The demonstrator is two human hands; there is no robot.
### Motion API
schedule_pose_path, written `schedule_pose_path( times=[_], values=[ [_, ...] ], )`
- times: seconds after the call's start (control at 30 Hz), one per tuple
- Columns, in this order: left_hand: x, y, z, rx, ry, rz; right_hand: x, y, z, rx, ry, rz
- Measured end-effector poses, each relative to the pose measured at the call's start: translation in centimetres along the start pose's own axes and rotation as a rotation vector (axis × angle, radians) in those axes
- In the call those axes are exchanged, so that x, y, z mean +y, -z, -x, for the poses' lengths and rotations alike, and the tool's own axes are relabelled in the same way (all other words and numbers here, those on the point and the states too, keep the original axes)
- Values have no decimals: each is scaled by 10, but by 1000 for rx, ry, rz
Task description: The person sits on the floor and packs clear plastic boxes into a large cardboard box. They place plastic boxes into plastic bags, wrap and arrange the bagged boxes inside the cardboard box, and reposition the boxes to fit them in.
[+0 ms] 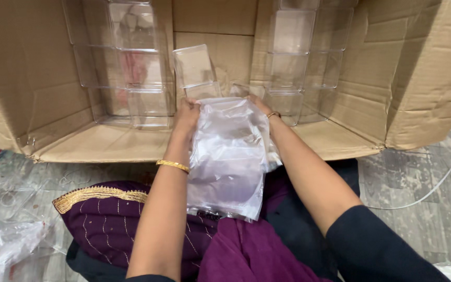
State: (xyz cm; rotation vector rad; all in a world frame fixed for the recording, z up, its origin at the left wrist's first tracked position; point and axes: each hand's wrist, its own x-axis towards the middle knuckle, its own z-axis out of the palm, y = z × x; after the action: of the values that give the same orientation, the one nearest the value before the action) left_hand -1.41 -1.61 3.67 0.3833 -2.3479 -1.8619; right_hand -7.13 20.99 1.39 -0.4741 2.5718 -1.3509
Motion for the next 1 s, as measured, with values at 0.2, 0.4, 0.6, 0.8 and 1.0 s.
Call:
schedule_pose_path(
  times=[0.2,0.4,0.6,0.8,1.0],
  values=[
    [-1,1,-2,-216,2,128,-9,16,14,-69,-61,-492],
    [15,-31,-7,-524,-487,169,-55,35,73,-428,-159,-1244],
    [33,-64,28,-625,-175,375,-65,81,152,-33,-48,-1106],
    [33,-54,32,-415,115,525,42,185,294,1080,380,-912],
    [32,-54,30,-358,65,462,167,195,372,2103,-562,-569]
  ],
)
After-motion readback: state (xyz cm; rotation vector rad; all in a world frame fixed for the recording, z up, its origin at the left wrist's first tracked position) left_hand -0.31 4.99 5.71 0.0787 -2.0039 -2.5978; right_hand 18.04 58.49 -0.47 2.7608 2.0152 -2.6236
